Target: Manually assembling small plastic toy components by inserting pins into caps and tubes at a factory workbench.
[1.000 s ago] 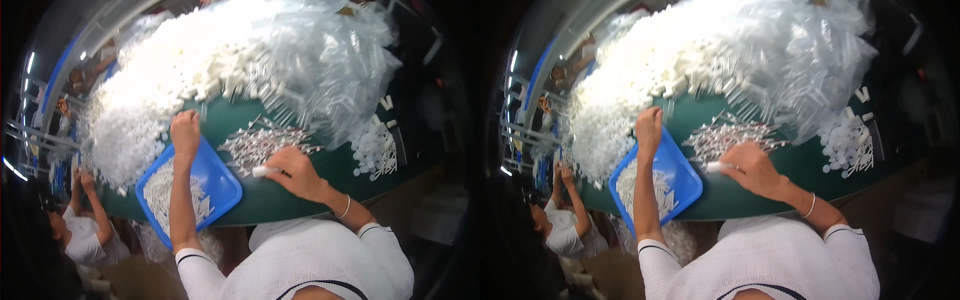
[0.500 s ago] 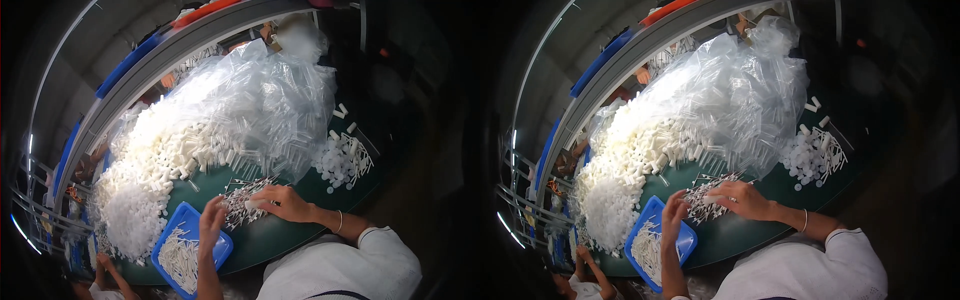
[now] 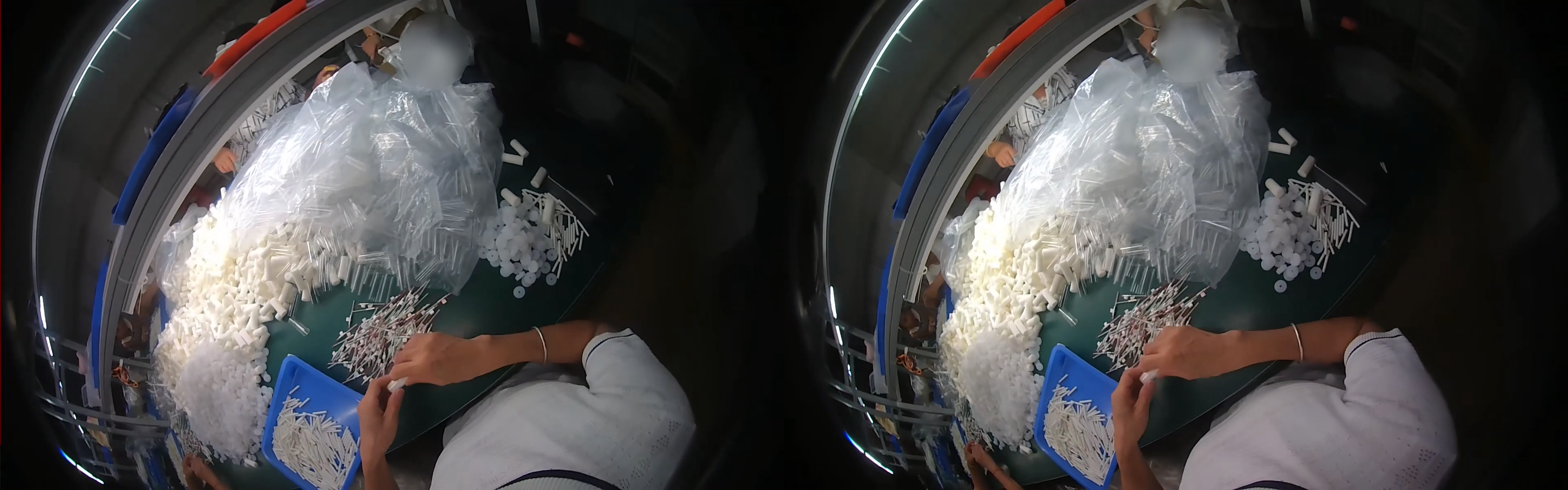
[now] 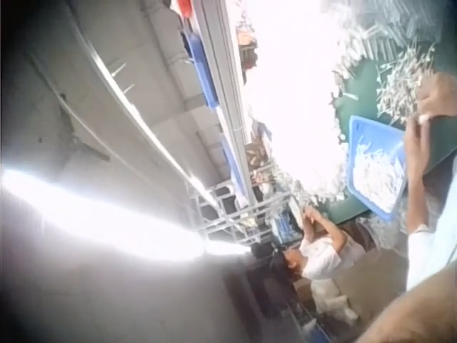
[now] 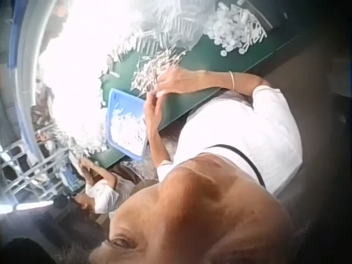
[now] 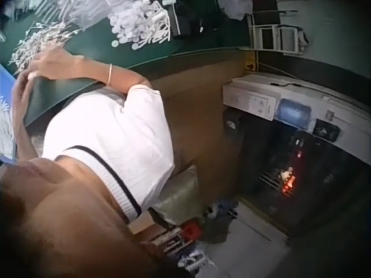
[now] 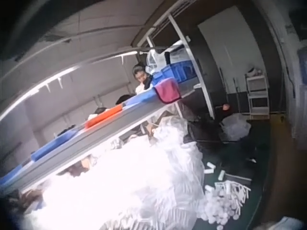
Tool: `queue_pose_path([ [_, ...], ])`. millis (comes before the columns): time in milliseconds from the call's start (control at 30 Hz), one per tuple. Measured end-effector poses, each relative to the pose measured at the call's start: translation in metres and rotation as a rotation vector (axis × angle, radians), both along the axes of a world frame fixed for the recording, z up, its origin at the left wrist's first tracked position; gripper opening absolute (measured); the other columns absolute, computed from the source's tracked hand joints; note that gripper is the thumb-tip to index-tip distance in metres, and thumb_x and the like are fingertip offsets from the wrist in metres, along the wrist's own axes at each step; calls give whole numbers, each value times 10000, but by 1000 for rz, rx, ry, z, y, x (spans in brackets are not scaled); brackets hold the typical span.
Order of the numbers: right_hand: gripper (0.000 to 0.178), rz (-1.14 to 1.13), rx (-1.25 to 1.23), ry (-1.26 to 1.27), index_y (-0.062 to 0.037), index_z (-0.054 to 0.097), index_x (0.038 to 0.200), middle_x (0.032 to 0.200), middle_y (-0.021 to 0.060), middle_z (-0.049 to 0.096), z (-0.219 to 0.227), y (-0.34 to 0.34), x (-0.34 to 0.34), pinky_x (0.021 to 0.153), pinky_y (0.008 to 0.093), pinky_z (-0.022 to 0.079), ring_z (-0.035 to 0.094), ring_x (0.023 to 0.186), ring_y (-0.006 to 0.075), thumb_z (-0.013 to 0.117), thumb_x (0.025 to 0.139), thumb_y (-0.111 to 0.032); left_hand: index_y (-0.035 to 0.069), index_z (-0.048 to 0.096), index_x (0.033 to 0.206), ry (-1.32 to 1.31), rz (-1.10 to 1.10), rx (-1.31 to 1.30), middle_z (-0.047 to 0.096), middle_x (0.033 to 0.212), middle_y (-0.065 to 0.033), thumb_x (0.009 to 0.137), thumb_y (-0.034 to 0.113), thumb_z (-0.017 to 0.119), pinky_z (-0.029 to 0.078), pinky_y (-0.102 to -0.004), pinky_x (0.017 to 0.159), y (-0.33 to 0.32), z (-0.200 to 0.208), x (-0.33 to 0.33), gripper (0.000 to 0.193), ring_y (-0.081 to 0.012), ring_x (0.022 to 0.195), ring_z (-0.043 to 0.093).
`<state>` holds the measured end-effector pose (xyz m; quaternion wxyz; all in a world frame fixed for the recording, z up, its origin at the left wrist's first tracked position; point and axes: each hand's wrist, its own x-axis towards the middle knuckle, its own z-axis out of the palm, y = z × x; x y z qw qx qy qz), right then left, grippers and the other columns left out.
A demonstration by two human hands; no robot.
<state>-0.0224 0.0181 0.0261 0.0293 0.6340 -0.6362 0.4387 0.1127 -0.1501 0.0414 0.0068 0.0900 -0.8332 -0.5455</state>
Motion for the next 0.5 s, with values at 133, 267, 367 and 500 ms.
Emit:
queue_pose_path([
  [133, 336, 26, 126, -293, -71, 574, 1158, 944, 100, 617, 16, 11, -8, 720, 376, 506, 640, 849, 282, 664, 854, -183, -5, 593, 1139, -65, 12, 30, 578, 746, 0, 936, 93, 577, 387, -205, 562, -1, 0, 3, 227, -52, 640, 489],
  [267, 251, 231, 186, -648, -46, 605, 1079, 807, 87, 630, 4, 19, -14, 660, 320, 499, 638, 738, 190, 647, 890, -207, 4, 598, 1127, -89, 27, 82, 518, 698, 30, 988, 181, 512, 338, -203, 531, 12, 7, 0, 241, -42, 617, 442],
  [367, 211, 194, 235, -858, -26, 619, 1023, 712, 72, 629, 10, 21, -5, 623, 280, 487, 616, 656, 127, 634, 906, -201, 17, 607, 1046, -72, 32, 114, 472, 680, 44, 1025, 298, 413, 294, -206, 511, 24, 3, -3, 342, -36, 588, 401],
  [500, 164, 240, 251, -1030, 13, 654, 972, 758, 67, 650, -1, 22, -3, 591, 253, 499, 612, 642, 106, 627, 900, -132, 6, 592, 918, -115, 47, -77, 460, 627, -27, 1032, 271, 383, 337, -281, 529, 22, -5, 3, 356, -115, 571, 438],
])
